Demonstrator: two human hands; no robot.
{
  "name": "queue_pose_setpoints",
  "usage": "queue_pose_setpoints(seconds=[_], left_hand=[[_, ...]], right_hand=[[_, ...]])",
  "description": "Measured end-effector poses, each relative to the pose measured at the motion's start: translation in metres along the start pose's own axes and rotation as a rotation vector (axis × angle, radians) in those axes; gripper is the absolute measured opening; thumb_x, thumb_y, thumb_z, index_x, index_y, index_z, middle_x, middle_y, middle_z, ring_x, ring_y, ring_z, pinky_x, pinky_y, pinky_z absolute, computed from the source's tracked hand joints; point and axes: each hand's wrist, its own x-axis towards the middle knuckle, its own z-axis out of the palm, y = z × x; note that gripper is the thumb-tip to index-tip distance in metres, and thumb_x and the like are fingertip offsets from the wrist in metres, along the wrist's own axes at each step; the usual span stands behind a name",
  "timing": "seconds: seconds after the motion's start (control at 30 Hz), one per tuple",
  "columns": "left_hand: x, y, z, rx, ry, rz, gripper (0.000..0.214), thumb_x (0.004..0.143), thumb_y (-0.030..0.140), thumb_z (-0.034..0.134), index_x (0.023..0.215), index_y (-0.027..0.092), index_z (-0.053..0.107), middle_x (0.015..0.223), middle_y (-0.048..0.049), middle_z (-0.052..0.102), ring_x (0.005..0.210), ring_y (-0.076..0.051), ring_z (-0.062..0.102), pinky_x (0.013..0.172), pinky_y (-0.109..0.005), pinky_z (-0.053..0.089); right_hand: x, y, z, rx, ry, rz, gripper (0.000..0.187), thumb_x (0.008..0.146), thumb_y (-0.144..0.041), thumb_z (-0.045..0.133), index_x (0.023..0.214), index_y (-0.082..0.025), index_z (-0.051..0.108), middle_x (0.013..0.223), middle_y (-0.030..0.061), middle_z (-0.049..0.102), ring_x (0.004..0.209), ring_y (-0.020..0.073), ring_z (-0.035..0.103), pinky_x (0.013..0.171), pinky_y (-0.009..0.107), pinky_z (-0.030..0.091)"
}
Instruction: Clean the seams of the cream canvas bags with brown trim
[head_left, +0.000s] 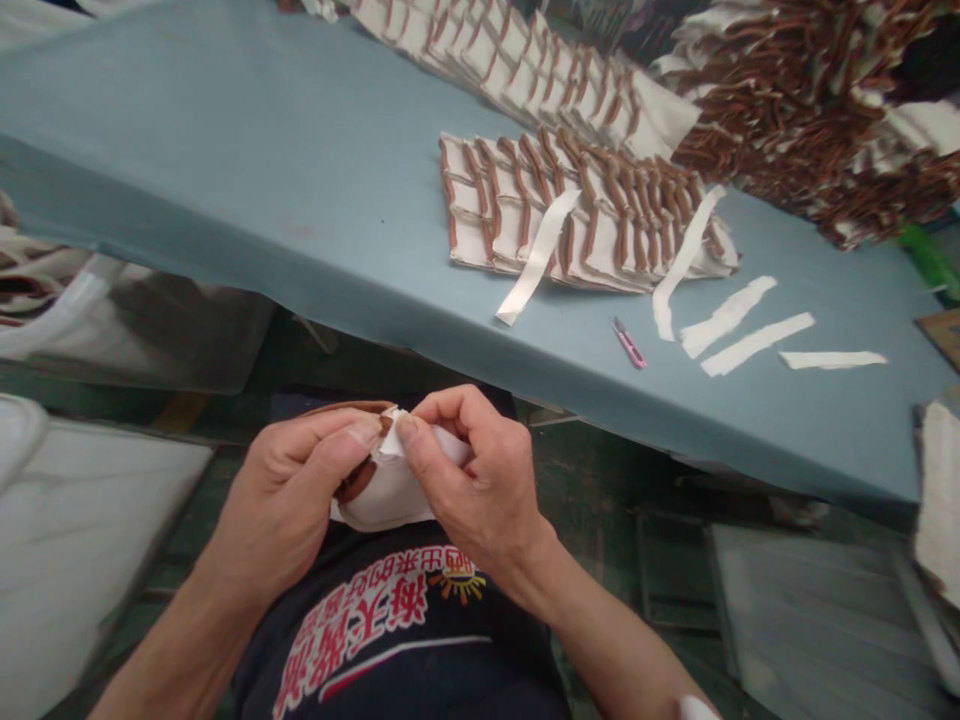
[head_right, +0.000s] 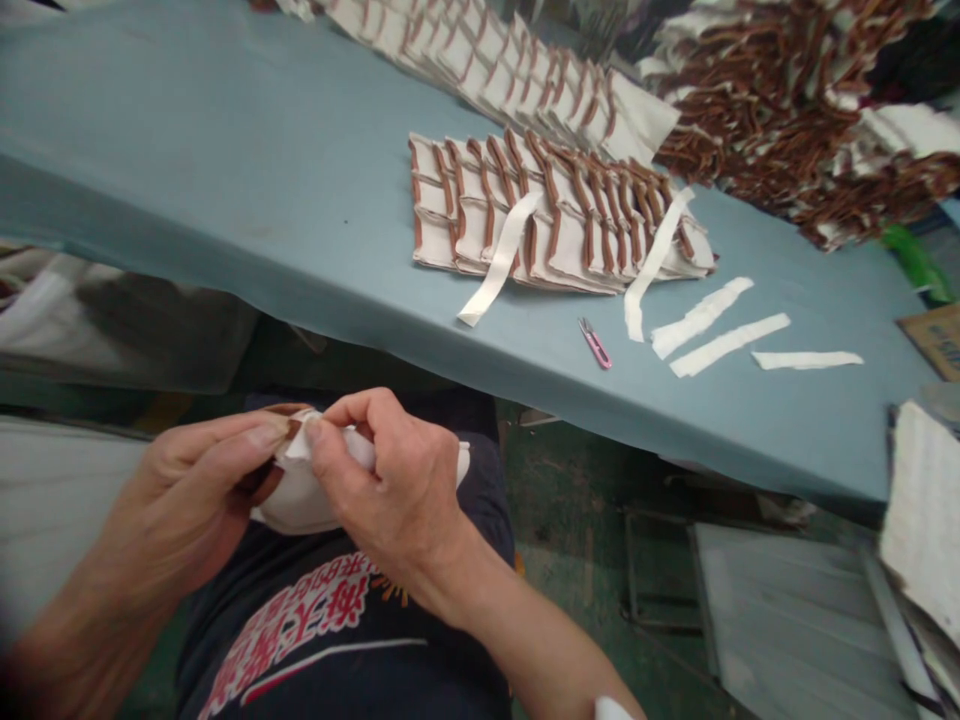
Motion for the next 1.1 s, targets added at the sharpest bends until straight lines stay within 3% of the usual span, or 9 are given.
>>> queue_pose_setpoints(seconds=[0.17, 0.33, 0.47, 0.63, 0.9, 1.1], left_hand=[[0.003, 0.013, 0.01, -0.135, 0.003, -0.071, 0.036, 0.089, 0.053, 0.078, 0.07, 0.023, 0.081, 0.057, 0.0027, 0.054, 0.053, -0.013, 0.044, 0.05, -0.023, 0.042], [0.004, 0.02, 0.013, -0.186, 0.011, -0.112, 0.03, 0.087, 0.048, 0.079, 0.07, 0.024, 0.083, 0.072, -0.0035, 0.078, 0.058, -0.017, 0.062, 0.056, -0.027, 0.057], [0.001, 0.012, 0.002, -0.112, 0.055, -0.049, 0.013, 0.082, 0.037, 0.086, 0.077, 0.024, 0.087, 0.093, -0.0041, 0.086, 0.075, -0.019, 0.072, 0.066, -0.025, 0.059], [-0.001, 0.011, -0.001, 0.085, -0.012, 0.0, 0.018, 0.085, 0.041, 0.086, 0.089, 0.024, 0.087, 0.103, -0.0034, 0.088, 0.085, -0.022, 0.078, 0.074, -0.025, 0.06], [0.0, 0.017, 0.011, 0.24, 0.059, 0.102, 0.021, 0.088, 0.038, 0.073, 0.079, 0.022, 0.082, 0.094, -0.0017, 0.089, 0.07, -0.017, 0.076, 0.063, -0.024, 0.057], [-0.004, 0.028, 0.022, 0.409, 0.157, 0.156, 0.025, 0.084, 0.037, 0.064, 0.075, 0.023, 0.082, 0.072, 0.0014, 0.084, 0.052, -0.017, 0.071, 0.049, -0.024, 0.052]], right_hand=[[-0.003, 0.003, 0.004, -0.032, 0.014, -0.005, 0.017, 0.101, -0.033, 0.07, 0.089, -0.022, 0.073, 0.07, -0.0035, 0.073, 0.054, 0.0107, 0.061, 0.055, 0.024, 0.045], [-0.004, 0.004, 0.005, -0.045, 0.014, -0.025, 0.017, 0.102, -0.032, 0.069, 0.089, -0.023, 0.072, 0.07, -0.0033, 0.072, 0.055, 0.0116, 0.06, 0.058, 0.025, 0.047], [-0.004, 0.004, 0.006, -0.044, 0.036, -0.025, 0.018, 0.102, -0.033, 0.069, 0.088, -0.023, 0.072, 0.068, -0.0031, 0.071, 0.053, 0.0117, 0.058, 0.058, 0.026, 0.047], [-0.005, 0.006, 0.008, -0.068, 0.07, -0.046, 0.02, 0.102, -0.036, 0.071, 0.087, -0.023, 0.071, 0.068, -0.0001, 0.071, 0.053, 0.0142, 0.059, 0.058, 0.028, 0.047], [-0.005, 0.008, 0.01, 0.055, 0.055, 0.052, 0.021, 0.098, -0.038, 0.072, 0.084, -0.023, 0.068, 0.063, -0.0034, 0.064, 0.049, 0.0116, 0.049, 0.056, 0.028, 0.045], [-0.003, 0.004, 0.008, 0.147, -0.031, 0.231, 0.023, 0.09, -0.045, 0.072, 0.085, -0.024, 0.063, 0.059, -0.0083, 0.057, 0.048, 0.0105, 0.046, 0.052, 0.025, 0.038]])
